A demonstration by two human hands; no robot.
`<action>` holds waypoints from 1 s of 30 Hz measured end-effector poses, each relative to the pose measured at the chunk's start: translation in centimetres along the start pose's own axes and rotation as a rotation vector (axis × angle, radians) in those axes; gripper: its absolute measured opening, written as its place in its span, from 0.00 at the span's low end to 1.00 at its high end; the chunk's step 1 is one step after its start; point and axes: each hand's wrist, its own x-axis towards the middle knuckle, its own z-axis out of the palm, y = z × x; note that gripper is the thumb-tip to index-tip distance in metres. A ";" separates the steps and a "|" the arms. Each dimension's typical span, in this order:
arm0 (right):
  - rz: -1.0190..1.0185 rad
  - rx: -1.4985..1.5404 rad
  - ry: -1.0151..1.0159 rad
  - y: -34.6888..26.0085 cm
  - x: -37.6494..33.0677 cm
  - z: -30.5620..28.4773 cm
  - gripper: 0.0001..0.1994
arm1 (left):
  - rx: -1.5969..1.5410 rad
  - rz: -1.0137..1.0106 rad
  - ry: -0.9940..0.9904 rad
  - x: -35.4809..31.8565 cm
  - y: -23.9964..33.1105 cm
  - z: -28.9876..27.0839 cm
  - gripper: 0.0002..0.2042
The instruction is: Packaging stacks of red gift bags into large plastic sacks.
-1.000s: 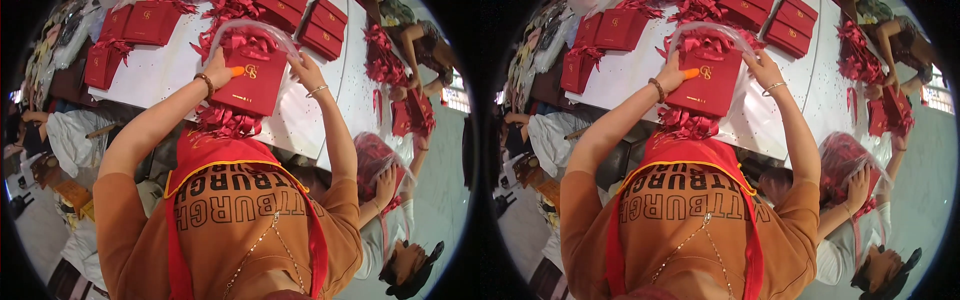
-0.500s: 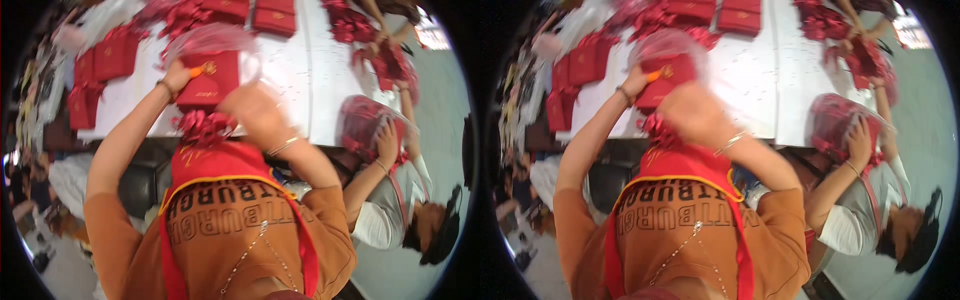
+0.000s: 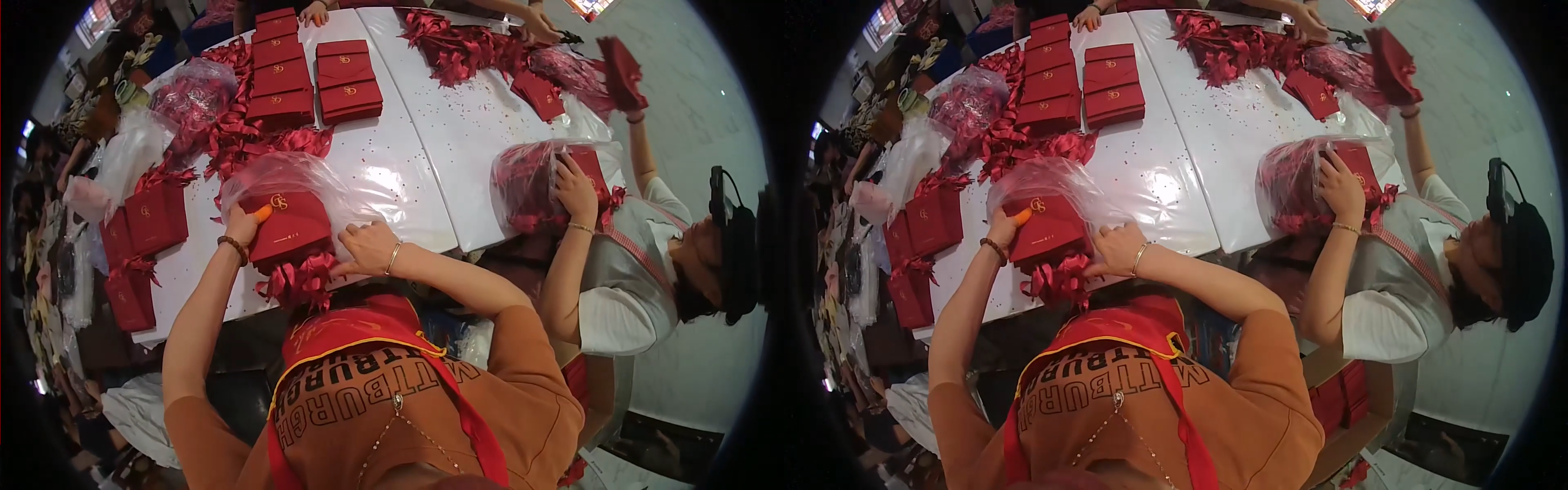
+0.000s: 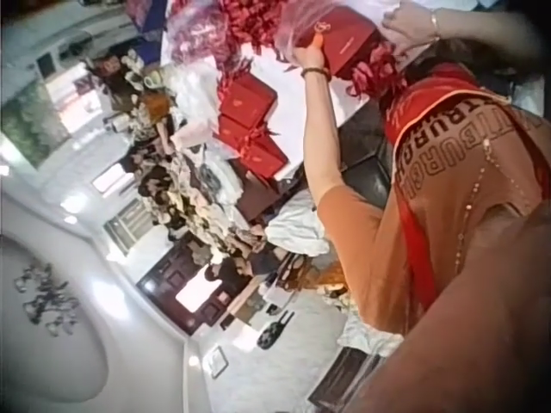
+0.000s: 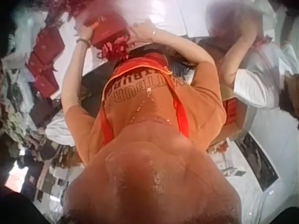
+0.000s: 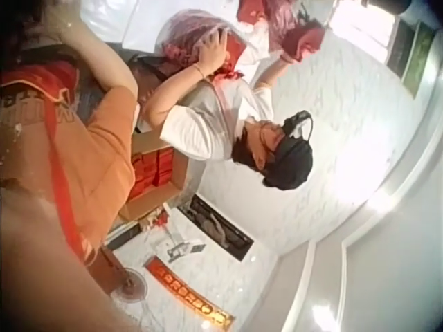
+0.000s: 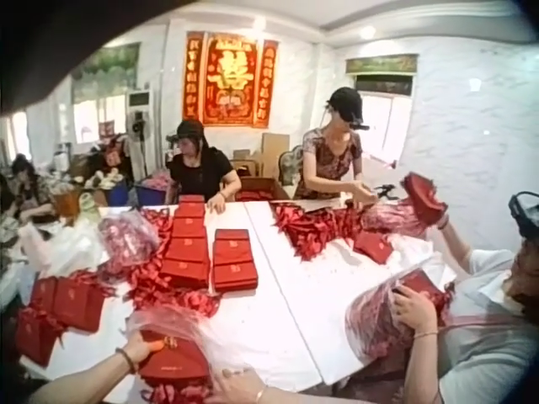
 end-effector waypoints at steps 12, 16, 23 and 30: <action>-0.404 -0.516 -0.007 -2.3 -0.9 7.3 0.07 | -0.122 0.047 -0.139 1.4 -0.2 0.6 0.14; -0.889 -0.150 0.177 -3.8 -0.6 8.3 0.11 | 0.126 0.058 0.040 4.5 -3.2 -0.4 0.15; -0.085 -0.011 -0.607 -7.3 2.1 6.6 0.30 | 0.388 0.110 0.048 3.1 -1.7 -0.2 0.22; -0.237 0.020 -0.729 -8.8 2.5 8.8 0.32 | 0.527 0.165 0.123 1.7 -0.9 0.4 0.19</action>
